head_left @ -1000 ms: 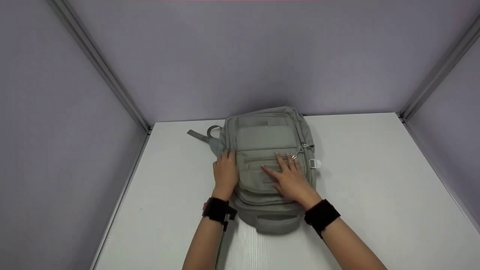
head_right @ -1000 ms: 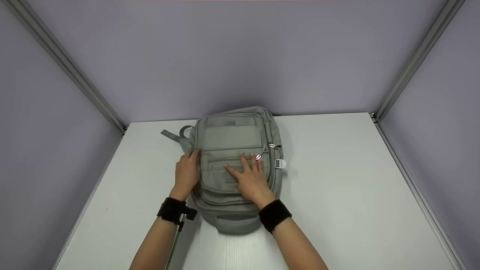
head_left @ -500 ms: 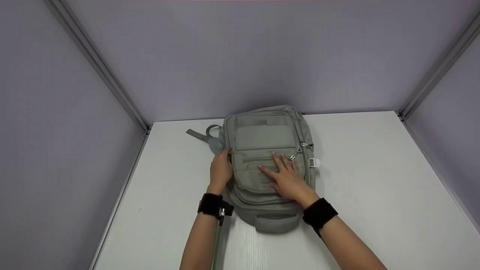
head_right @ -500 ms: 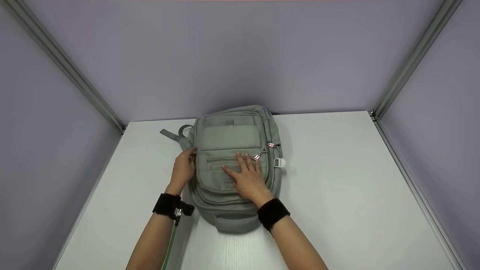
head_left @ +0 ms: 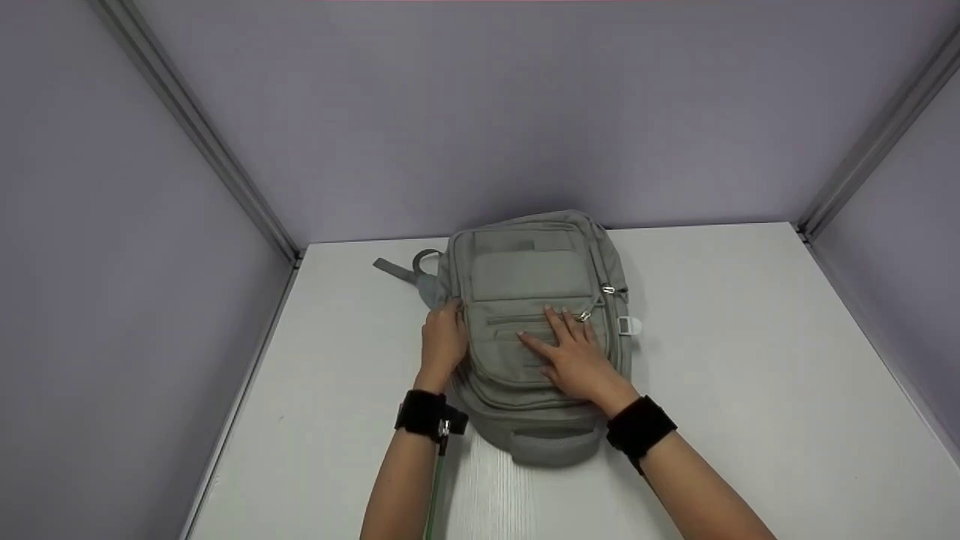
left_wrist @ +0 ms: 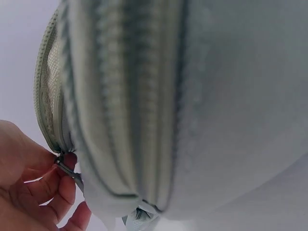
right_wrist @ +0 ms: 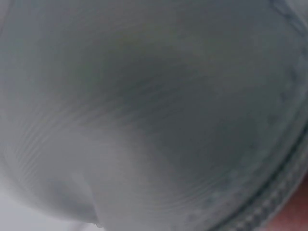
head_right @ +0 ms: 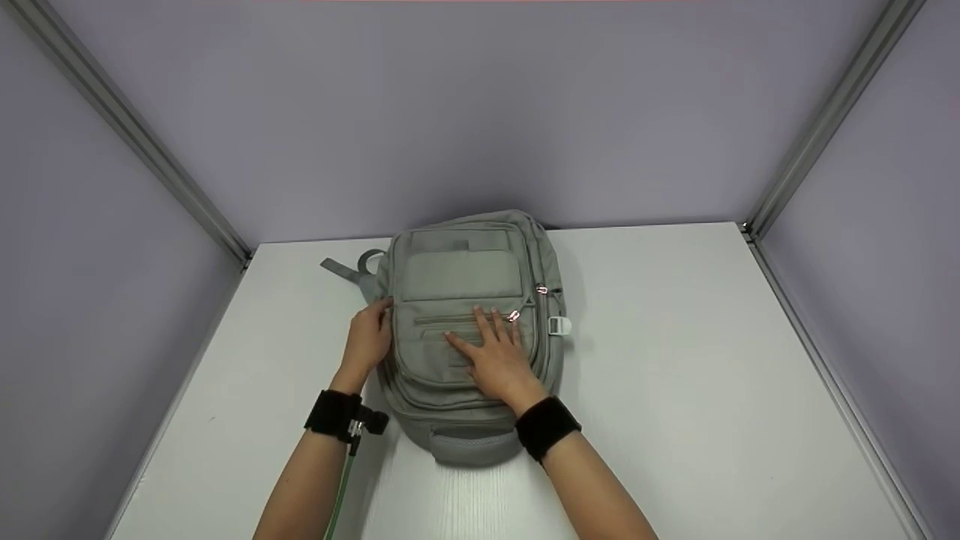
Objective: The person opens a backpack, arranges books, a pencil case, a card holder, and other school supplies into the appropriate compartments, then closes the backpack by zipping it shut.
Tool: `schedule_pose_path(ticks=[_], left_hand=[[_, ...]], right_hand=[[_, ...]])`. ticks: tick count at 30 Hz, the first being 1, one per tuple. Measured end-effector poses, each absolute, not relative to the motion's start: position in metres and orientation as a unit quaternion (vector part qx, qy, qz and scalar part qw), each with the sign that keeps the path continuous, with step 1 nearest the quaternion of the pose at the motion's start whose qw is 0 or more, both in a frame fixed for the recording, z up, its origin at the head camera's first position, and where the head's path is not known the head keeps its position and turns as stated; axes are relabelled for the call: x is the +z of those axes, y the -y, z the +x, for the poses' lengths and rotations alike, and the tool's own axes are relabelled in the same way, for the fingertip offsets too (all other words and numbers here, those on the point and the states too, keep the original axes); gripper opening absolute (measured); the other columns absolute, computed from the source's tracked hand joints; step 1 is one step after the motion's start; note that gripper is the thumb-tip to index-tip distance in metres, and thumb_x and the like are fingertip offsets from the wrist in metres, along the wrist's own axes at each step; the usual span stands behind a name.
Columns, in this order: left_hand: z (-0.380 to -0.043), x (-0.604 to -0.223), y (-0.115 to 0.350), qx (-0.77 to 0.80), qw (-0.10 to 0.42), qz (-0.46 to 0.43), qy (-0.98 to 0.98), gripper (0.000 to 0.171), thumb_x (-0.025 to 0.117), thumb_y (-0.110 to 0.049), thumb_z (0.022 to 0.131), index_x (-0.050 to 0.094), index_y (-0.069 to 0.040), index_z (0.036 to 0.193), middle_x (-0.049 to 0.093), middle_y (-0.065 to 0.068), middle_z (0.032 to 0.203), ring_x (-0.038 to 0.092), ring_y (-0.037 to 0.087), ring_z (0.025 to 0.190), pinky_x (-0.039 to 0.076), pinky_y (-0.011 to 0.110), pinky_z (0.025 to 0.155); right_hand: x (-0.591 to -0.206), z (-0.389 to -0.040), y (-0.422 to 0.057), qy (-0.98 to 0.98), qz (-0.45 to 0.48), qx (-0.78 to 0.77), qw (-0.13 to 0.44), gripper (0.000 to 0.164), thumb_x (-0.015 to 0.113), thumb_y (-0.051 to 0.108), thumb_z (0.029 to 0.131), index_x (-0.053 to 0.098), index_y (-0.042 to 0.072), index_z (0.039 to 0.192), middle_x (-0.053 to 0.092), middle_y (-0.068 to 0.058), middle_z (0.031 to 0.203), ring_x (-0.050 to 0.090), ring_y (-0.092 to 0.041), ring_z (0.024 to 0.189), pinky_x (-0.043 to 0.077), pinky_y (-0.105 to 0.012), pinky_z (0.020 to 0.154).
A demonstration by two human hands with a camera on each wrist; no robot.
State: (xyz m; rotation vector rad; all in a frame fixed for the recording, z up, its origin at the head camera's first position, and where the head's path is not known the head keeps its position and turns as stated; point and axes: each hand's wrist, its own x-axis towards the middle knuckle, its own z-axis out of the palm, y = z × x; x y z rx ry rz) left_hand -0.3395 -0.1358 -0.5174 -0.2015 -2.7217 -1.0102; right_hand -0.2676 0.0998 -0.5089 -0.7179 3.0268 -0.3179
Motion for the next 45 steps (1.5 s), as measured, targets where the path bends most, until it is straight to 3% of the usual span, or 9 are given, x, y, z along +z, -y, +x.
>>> schedule_pose_path(ticks=[8,17,26,30,37,45], left_hand=[[-0.336,-0.517,0.138,-0.277,0.154,-0.078,0.945,0.016,0.064,-0.011,0.096,0.074,0.000,0.100,0.070,0.016,0.091,0.063,0.035,0.087,0.048,0.051,0.076],[-0.322,-0.513,0.144,-0.250,0.115,-0.094,0.957,0.014,0.063,-0.011,0.096,0.073,-0.002,0.093,0.067,0.012,0.081,0.066,0.028,0.074,0.052,0.041,0.063],[-0.302,-0.516,0.152,-0.190,0.114,-0.139,0.965,0.014,0.064,-0.012,0.095,0.070,-0.003,0.087,0.063,0.009,0.073,0.063,0.024,0.065,0.050,0.038,0.055],[-0.295,-0.512,0.155,-0.187,0.096,-0.159,0.965,0.012,0.065,-0.011,0.095,0.070,-0.003,0.087,0.065,0.010,0.076,0.064,0.024,0.065,0.051,0.038,0.055],[-0.283,-0.498,0.161,-0.156,0.035,-0.206,0.965,0.017,0.069,-0.009,0.090,0.067,-0.005,0.074,0.063,0.009,0.068,0.062,0.023,0.059,0.050,0.038,0.051],[-0.275,-0.486,0.164,-0.184,-0.036,-0.244,0.952,0.017,0.067,-0.008,0.091,0.067,-0.006,0.075,0.062,0.008,0.072,0.060,0.022,0.062,0.049,0.038,0.056]], right_hand=[[-0.509,-0.268,-0.100,-0.969,-0.225,-0.102,0.013,0.059,0.065,0.032,0.096,0.042,0.030,0.150,0.013,-0.024,0.159,0.012,-0.049,0.143,0.017,-0.068,0.106],[-0.507,-0.271,-0.099,-0.972,-0.216,-0.086,0.022,0.060,0.066,0.033,0.095,0.042,0.033,0.150,0.016,-0.023,0.159,0.017,-0.047,0.143,0.021,-0.069,0.105],[-0.507,-0.272,-0.096,-0.973,-0.218,-0.074,0.015,0.060,0.069,0.033,0.093,0.045,0.034,0.148,0.022,-0.023,0.157,0.023,-0.046,0.141,0.026,-0.068,0.103],[-0.506,-0.272,-0.095,-0.974,-0.219,-0.065,0.009,0.060,0.069,0.034,0.092,0.045,0.034,0.147,0.024,-0.022,0.156,0.025,-0.045,0.140,0.028,-0.068,0.101],[-0.505,-0.271,-0.093,-0.975,-0.214,-0.054,0.009,0.060,0.070,0.035,0.092,0.046,0.035,0.147,0.025,-0.021,0.156,0.027,-0.046,0.139,0.030,-0.069,0.100],[-0.506,-0.272,-0.092,-0.977,-0.205,-0.055,0.002,0.059,0.071,0.035,0.091,0.048,0.036,0.145,0.027,-0.020,0.155,0.029,-0.045,0.139,0.031,-0.069,0.098]])
